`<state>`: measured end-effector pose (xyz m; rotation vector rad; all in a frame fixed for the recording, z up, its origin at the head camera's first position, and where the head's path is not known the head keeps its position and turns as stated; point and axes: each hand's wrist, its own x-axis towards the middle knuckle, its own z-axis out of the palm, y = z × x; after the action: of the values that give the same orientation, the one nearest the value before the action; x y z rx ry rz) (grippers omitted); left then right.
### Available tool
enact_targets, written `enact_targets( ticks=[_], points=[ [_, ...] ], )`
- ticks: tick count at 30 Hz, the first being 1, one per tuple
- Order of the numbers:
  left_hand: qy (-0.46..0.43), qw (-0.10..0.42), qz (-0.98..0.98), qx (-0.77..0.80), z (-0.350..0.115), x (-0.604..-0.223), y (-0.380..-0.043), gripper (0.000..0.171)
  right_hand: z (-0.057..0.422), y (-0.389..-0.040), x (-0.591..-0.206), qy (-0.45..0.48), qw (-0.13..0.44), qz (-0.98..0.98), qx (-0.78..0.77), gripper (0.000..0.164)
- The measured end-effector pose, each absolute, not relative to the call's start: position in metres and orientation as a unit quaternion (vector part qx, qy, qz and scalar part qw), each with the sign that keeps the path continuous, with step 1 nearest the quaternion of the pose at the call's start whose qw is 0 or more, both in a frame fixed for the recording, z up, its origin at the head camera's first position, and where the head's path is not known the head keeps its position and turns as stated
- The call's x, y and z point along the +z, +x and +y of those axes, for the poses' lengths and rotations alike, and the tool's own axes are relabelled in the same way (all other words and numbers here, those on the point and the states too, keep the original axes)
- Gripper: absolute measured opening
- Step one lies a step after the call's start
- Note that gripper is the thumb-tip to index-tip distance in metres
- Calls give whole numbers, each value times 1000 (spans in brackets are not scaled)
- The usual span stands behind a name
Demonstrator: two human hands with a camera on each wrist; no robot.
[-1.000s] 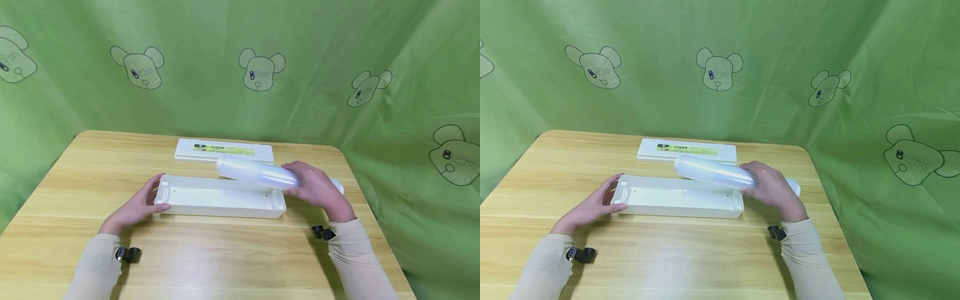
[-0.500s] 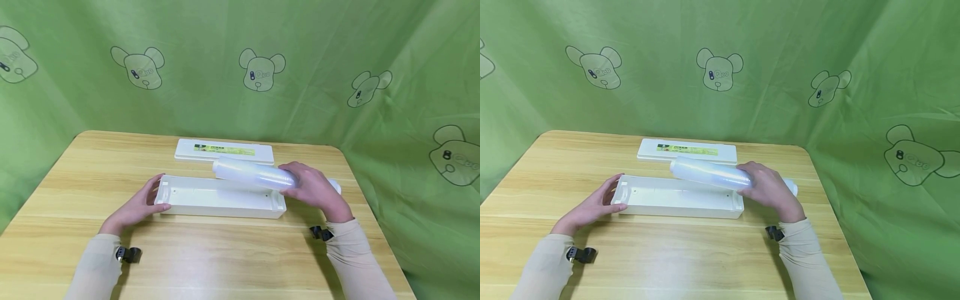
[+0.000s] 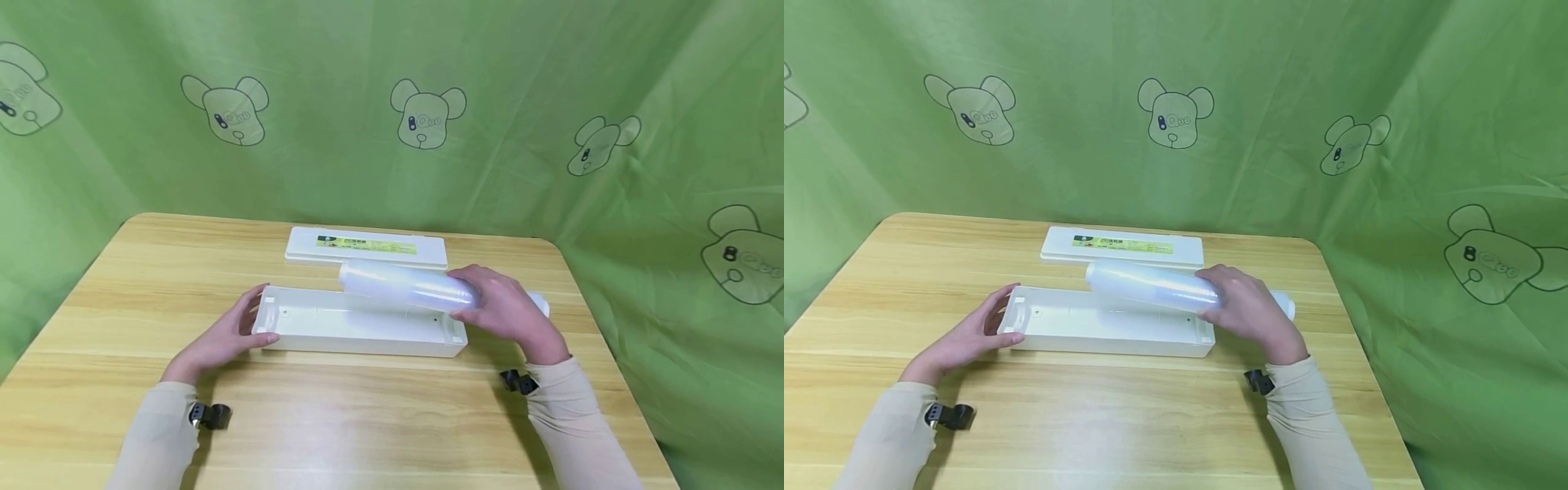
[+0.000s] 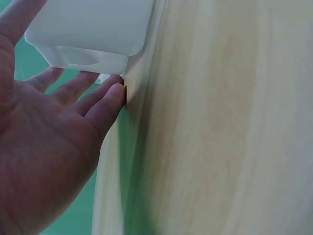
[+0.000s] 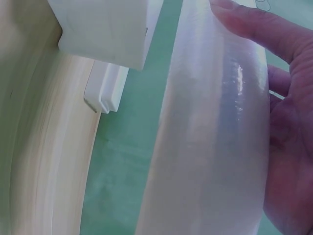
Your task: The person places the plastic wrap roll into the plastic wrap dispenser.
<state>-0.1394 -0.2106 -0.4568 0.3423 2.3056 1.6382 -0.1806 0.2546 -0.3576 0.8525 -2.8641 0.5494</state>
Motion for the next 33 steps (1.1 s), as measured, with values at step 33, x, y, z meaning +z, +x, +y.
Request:
enact_targets(
  ticks=[33],
  points=[
    [122,144,797,573,-211,-458,-139,101,233,-179,-360,283,13,-938,200,65]
  ],
)
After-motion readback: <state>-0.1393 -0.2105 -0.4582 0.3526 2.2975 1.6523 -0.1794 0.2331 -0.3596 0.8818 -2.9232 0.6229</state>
